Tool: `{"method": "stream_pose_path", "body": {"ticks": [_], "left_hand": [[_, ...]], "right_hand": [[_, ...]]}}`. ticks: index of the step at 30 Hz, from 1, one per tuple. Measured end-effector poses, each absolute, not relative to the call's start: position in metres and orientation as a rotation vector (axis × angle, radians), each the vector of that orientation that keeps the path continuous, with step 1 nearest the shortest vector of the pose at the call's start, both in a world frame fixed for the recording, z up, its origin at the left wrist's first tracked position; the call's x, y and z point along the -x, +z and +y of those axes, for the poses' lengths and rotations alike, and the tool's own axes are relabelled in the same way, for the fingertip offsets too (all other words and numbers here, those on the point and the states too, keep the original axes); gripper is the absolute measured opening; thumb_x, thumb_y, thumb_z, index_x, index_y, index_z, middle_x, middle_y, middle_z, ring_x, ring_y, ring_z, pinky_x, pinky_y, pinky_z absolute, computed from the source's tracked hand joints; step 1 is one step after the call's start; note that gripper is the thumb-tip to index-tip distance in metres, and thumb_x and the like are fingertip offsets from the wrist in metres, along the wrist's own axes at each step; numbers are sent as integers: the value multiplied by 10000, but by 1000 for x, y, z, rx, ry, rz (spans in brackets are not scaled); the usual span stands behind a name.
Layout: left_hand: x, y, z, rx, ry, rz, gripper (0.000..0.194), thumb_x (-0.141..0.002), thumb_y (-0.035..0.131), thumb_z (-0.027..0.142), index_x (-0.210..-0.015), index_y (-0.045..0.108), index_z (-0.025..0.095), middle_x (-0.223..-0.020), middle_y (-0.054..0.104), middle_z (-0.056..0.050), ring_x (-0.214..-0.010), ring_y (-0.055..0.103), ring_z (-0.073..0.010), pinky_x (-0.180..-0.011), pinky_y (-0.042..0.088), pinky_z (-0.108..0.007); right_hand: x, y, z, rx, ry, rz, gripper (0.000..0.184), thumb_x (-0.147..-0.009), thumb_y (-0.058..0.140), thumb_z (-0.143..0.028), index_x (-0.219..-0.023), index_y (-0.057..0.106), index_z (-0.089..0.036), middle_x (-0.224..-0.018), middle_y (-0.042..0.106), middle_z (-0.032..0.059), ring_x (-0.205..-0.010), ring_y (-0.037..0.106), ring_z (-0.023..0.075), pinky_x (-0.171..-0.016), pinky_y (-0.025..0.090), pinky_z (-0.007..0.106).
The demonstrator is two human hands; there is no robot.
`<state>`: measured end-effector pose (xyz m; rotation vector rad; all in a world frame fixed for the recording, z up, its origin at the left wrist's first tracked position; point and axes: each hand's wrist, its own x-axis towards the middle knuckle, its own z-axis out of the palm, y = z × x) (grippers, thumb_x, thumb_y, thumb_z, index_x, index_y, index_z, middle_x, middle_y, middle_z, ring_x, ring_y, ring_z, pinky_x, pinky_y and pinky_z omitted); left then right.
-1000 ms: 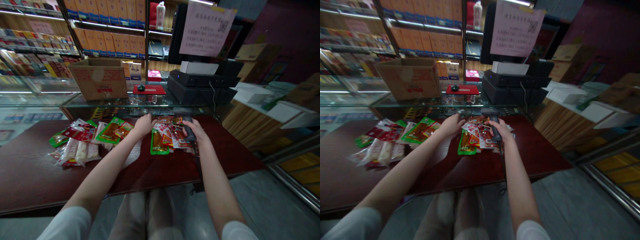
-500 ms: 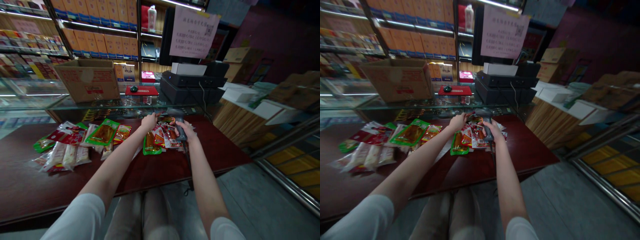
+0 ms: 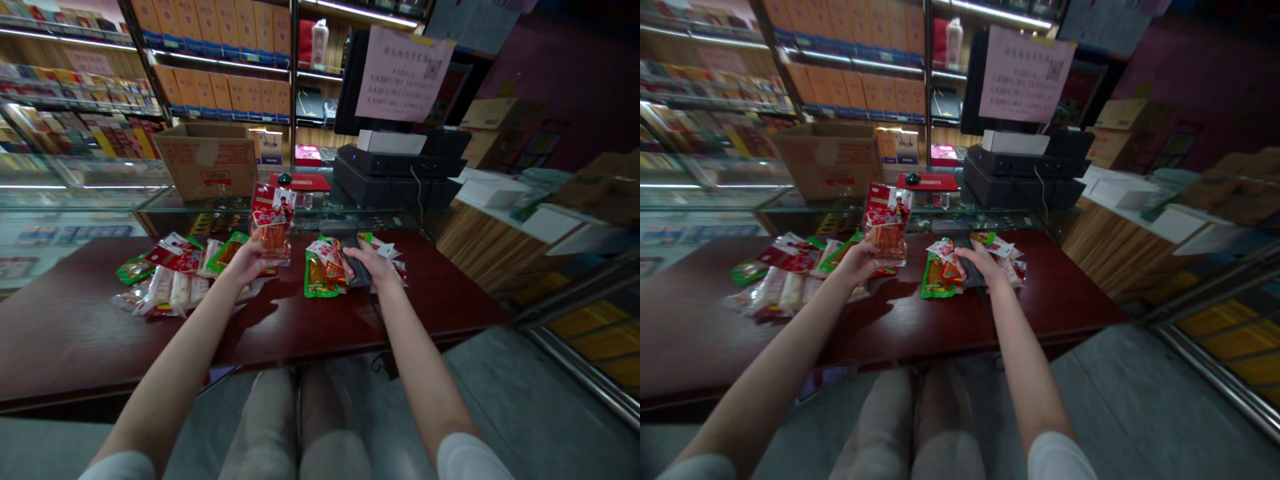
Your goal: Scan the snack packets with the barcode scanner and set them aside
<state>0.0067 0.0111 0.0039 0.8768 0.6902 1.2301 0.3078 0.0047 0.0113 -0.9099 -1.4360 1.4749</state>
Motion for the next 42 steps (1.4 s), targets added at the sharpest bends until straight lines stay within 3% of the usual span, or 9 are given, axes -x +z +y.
{"method": "stream_pose_path", "body": {"ticks": [4,7,11,15,18,25,33,39,42], "left_hand": [[6,-1,3,-770,1269,584,580,-697,538,156,-1270,618,201,-1084,755,-100,-1090,701,-325,-965,505,-652],[9,-4,-1,-706,1281,534,469,-837,554,394,-1249,624,181,-1171,732,-135,-1169,657,-370,-963,499,-644],[9,-13,1,-719,1307,558,631,-871,453,685,-1193,649,178,-1233,703,-163,-1186,638,-348,-926,533,-555],[5,-24,12,-718,1399,720,369,-925,499,471,-1093,674,192,-1067,744,-117,-991,696,-238,-820,570,-394],[-1,-27,16,-704,1422,756,180,-835,668,285,-968,664,164,-861,734,-57,-778,697,-172,-767,579,-326],[-5,-22,6,-875,1491,1041,420,-650,853,319,-969,629,163,-873,731,-40,-710,709,-207,-640,618,-382],[-1,-22,13,-750,1571,863,326,-859,708,346,-1119,583,195,-1055,741,-54,-932,722,-210,-871,606,-416],[-7,-24,16,-676,1556,756,341,-956,556,422,-1175,587,162,-1267,683,-128,-1194,650,-252,-1030,523,-451],[-11,-26,19,-663,1513,800,379,-953,538,464,-1178,585,163,-1277,673,-158,-1221,636,-289,-1022,519,-482]], "right_hand": [[-287,4,8,871,1522,-1475,338,-753,704,-451,-870,503,-205,-454,544,-50,-355,442,100,-355,305,200],[-279,-3,10,816,1537,-1438,318,-754,704,-432,-862,510,-205,-474,529,-64,-358,421,87,-358,299,200],[-280,-11,9,779,1546,-1381,311,-761,701,-426,-875,522,-199,-480,515,-68,-360,411,86,-357,292,204],[-285,-15,8,774,1575,-1339,327,-754,710,-432,-843,479,-219,-442,486,-77,-349,404,92,-357,285,200],[-285,-15,7,780,1591,-1323,325,-752,704,-439,-833,477,-221,-424,466,-78,-346,398,96,-358,288,201],[-283,-15,3,815,1537,-1389,318,-757,705,-425,-907,555,-187,-495,519,-60,-356,414,94,-357,293,213],[-281,-11,-4,775,1546,-1662,450,-804,732,-436,-1132,540,-195,-844,733,44,-412,477,78,-417,377,227],[-281,-13,-6,717,1595,-1769,371,-850,712,-454,-1036,560,-171,-570,560,-55,-418,464,82,-424,355,203],[-279,-12,-8,719,1610,-1742,381,-829,738,-452,-1021,548,-183,-669,593,-38,-424,460,65,-412,360,201]]}}
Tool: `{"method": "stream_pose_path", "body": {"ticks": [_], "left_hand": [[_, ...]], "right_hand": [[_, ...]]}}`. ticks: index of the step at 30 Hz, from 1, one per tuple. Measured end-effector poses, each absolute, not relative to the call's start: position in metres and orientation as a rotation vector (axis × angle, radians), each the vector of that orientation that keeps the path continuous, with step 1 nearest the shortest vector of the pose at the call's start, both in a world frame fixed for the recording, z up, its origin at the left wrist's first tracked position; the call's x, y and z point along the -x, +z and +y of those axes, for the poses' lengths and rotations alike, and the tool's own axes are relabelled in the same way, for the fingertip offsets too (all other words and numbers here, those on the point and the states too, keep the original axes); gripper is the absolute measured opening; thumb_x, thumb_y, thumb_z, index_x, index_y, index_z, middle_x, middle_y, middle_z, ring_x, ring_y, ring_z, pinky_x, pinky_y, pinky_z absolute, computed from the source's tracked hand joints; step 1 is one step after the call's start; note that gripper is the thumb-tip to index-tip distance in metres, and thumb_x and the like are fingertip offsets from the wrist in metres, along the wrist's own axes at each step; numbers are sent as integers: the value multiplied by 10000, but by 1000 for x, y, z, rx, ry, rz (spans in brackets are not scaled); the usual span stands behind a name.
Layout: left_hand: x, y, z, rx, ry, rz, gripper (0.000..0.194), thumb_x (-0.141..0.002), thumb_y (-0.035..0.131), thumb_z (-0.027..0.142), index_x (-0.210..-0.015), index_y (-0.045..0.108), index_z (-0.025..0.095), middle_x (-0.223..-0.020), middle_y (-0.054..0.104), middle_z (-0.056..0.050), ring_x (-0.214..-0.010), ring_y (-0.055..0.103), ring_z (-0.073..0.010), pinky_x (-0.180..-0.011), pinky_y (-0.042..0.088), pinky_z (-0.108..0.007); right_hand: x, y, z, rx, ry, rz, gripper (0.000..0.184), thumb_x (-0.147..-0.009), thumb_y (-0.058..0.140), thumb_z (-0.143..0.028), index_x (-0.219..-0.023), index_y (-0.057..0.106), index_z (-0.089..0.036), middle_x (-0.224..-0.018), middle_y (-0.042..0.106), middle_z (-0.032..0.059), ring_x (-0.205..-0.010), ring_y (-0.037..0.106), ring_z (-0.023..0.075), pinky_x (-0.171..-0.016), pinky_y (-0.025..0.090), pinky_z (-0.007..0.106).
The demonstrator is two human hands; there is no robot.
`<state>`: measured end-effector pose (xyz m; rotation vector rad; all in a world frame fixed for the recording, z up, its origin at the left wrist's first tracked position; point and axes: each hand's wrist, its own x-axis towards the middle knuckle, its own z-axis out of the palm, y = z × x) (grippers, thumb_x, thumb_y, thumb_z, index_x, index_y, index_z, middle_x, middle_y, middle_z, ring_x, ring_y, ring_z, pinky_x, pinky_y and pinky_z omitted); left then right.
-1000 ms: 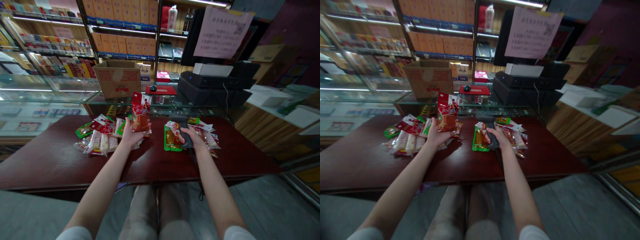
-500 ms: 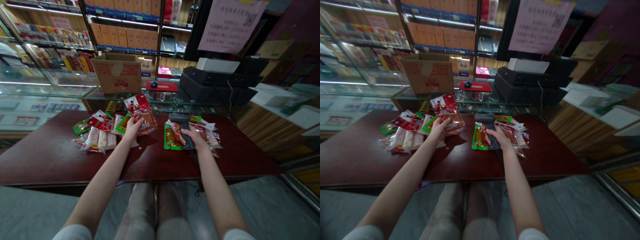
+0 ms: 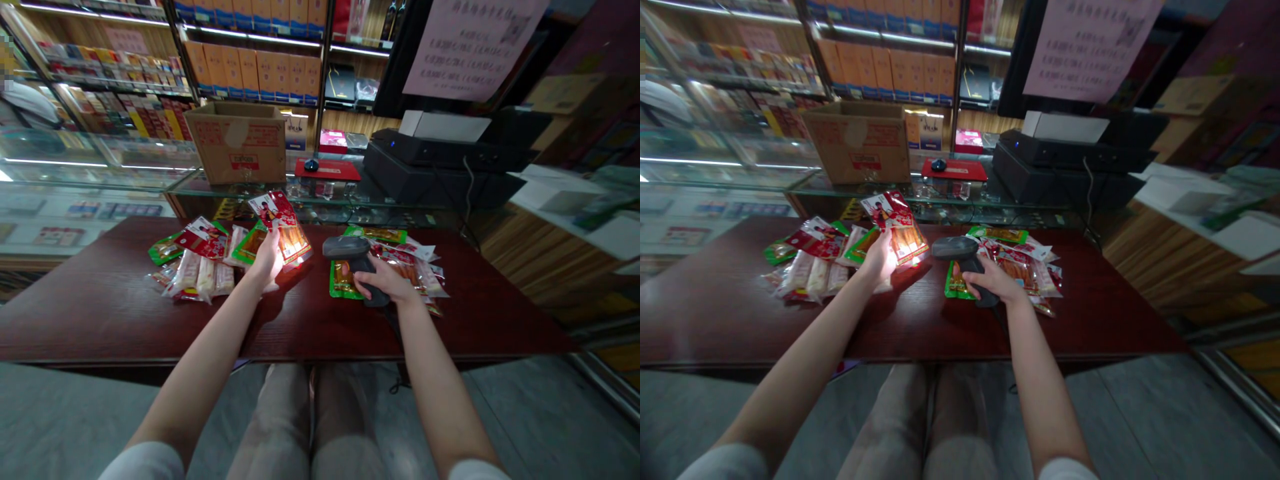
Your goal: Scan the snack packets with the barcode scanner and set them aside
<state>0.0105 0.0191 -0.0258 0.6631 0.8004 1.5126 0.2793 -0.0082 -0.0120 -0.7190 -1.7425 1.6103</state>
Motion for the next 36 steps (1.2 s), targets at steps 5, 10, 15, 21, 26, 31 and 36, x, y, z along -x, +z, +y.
{"method": "stream_pose_path", "body": {"ticks": [5,10,15,21,26,31,36], "left_hand": [[-11,-29,22,-765,1561,919,390,-919,562,466,-1199,558,195,-1203,699,-133,-1138,665,-280,-990,522,-476],[4,-16,16,-1266,1511,1533,308,-913,490,372,-1124,592,171,-1106,714,-119,-1103,660,-289,-999,484,-448],[23,0,6,-1592,1063,2326,453,-923,469,376,-1284,540,111,-1084,710,-225,-1091,657,-391,-949,479,-510],[24,-2,0,-1858,835,2632,621,-876,529,288,-1415,442,-8,-1360,508,-360,-1266,495,-482,-981,430,-606],[-7,-6,1,-2337,914,2244,430,-914,485,222,-1322,578,127,-1415,505,-245,-1373,416,-422,-1097,343,-608],[-77,-22,5,-2504,646,1352,557,-976,439,380,-1460,442,104,-1479,480,-223,-1392,467,-296,-1161,364,-440],[-109,-45,9,-2384,280,1433,788,-950,482,533,-1604,219,181,-1641,248,-249,-1507,266,-427,-1166,254,-623]], "right_hand": [[-278,-10,-9,710,1620,-1704,395,-818,756,-422,-1034,527,-184,-784,627,-14,-426,458,46,-402,365,199],[-282,-12,-9,668,1623,-1636,420,-806,745,-425,-1080,535,-186,-824,694,29,-419,503,73,-382,358,207],[-300,4,-8,800,1439,-1541,331,-799,711,-431,-1004,640,-181,-663,694,31,-473,566,141,-431,424,246],[-353,45,36,938,990,-1432,262,-690,708,-356,-886,682,-184,-762,733,46,-743,680,211,-690,531,311],[-389,21,80,1339,1034,-1244,269,-601,683,-355,-799,649,-176,-562,606,-7,-522,545,161,-522,432,278],[-391,-9,88,1496,1172,-1261,264,-601,676,-385,-744,628,-168,-531,565,-11,-488,482,139,-470,348,258],[-384,-9,90,1524,1193,-1368,345,-596,688,-357,-885,647,-172,-656,635,-5,-583,533,148,-539,401,250]]}}
